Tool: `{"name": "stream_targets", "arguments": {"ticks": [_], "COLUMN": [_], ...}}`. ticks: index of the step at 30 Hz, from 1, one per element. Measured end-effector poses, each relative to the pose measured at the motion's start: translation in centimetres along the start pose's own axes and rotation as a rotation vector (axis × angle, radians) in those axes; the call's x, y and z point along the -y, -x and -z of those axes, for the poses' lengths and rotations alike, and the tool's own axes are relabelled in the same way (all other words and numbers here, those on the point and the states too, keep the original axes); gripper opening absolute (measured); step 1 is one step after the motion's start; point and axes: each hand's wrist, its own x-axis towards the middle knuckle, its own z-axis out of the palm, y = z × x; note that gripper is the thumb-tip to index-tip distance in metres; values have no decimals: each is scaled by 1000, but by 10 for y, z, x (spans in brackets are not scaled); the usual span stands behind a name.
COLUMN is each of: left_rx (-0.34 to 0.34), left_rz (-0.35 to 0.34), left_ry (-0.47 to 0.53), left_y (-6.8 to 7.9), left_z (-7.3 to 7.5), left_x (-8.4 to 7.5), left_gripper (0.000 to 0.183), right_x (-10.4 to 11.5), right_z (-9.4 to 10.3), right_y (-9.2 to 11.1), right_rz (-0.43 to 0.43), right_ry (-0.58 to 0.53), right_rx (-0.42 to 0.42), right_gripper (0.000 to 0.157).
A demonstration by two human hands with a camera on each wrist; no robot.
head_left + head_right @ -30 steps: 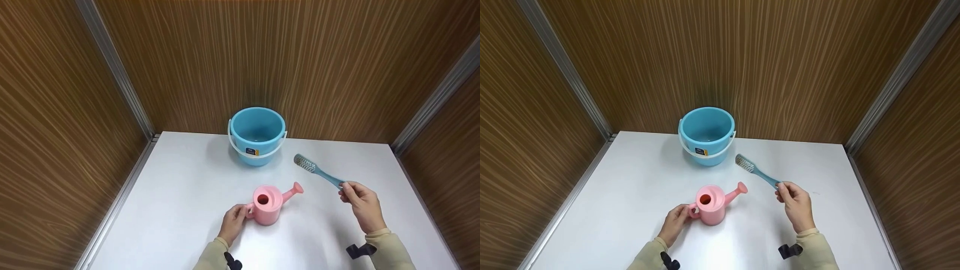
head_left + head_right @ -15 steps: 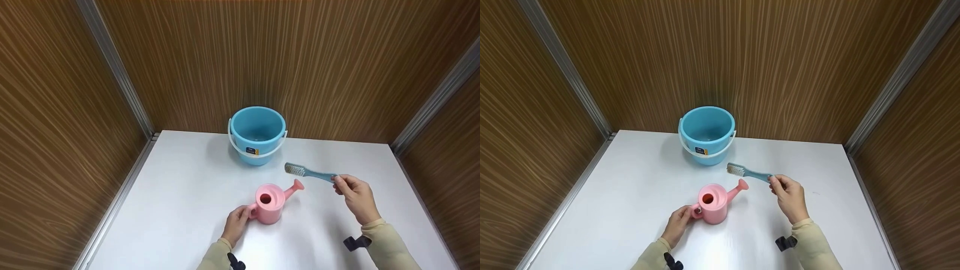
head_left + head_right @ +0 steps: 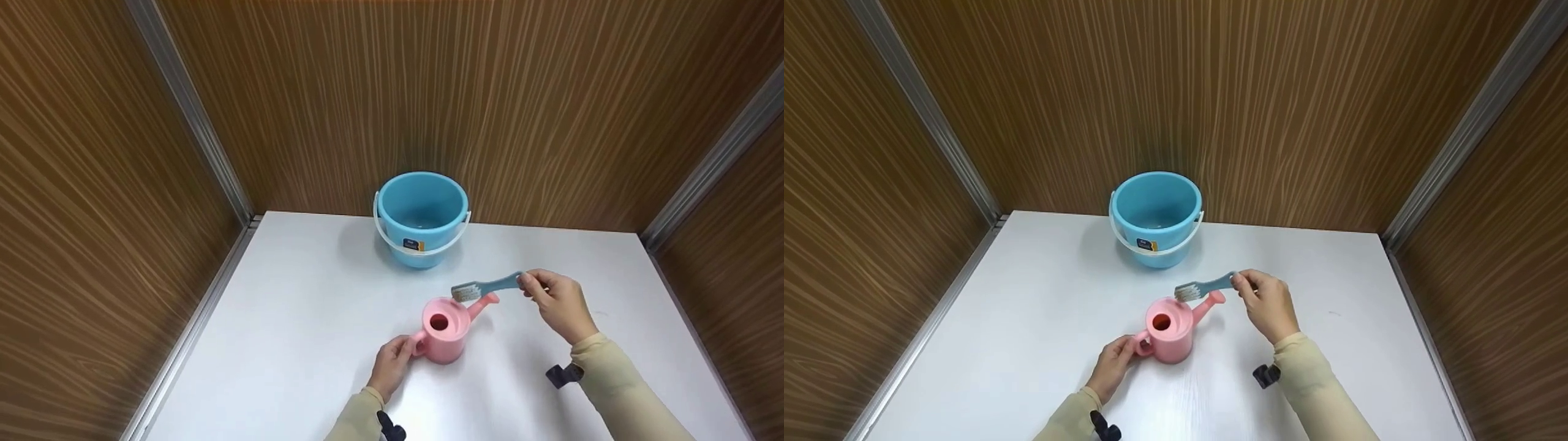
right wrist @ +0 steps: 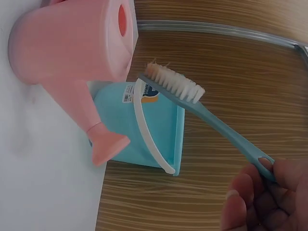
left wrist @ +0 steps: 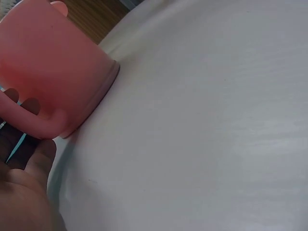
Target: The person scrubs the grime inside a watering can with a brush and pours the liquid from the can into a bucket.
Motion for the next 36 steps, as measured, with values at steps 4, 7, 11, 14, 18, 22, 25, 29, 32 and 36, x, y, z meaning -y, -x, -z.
{"name": "stream_targets", "arguments": {"ticks": [4,7,11,14,18,22,25,29,32,36], "left_rx": [16,17,23,25,24,17,11,15,18,15], "left_rz": [-6,-13,-16,-9,-6,-5,0,-9,-22,-29], "left_ry": [-11,-12,14,17,10,-15,-17,-7,-23,-47], "left_y": [-1,-1,-2,-2,-2,-2,-2,-2,-3,-2], "left_z": [2,2,3,3,3,2,2,2,1,0], "left_x": [0,1,2,3,4,4,3,2,2,1], "left_gripper": [38,38,38,39,38,37,37,38,40,42], "right_x": [4,6,10,12,15,19,22,26,28,32], "right_z": [-4,-7,-11,-15,-19,-22,-24,-28,-32,-40], "right_y": [-6,-11,-15,-18,-19,-18,-18,-16,-15,-13], "right_rz": [30,39,39,35,42,50,63,97,118,146], "right_ry": [19,10,1,-9,-29,-53,-65,-60,-59,-49], "right_rx": [2,10,22,32,42,41,45,65,91,133], "right_gripper": [28,27,28,29,28,26,24,22,19,16]}}
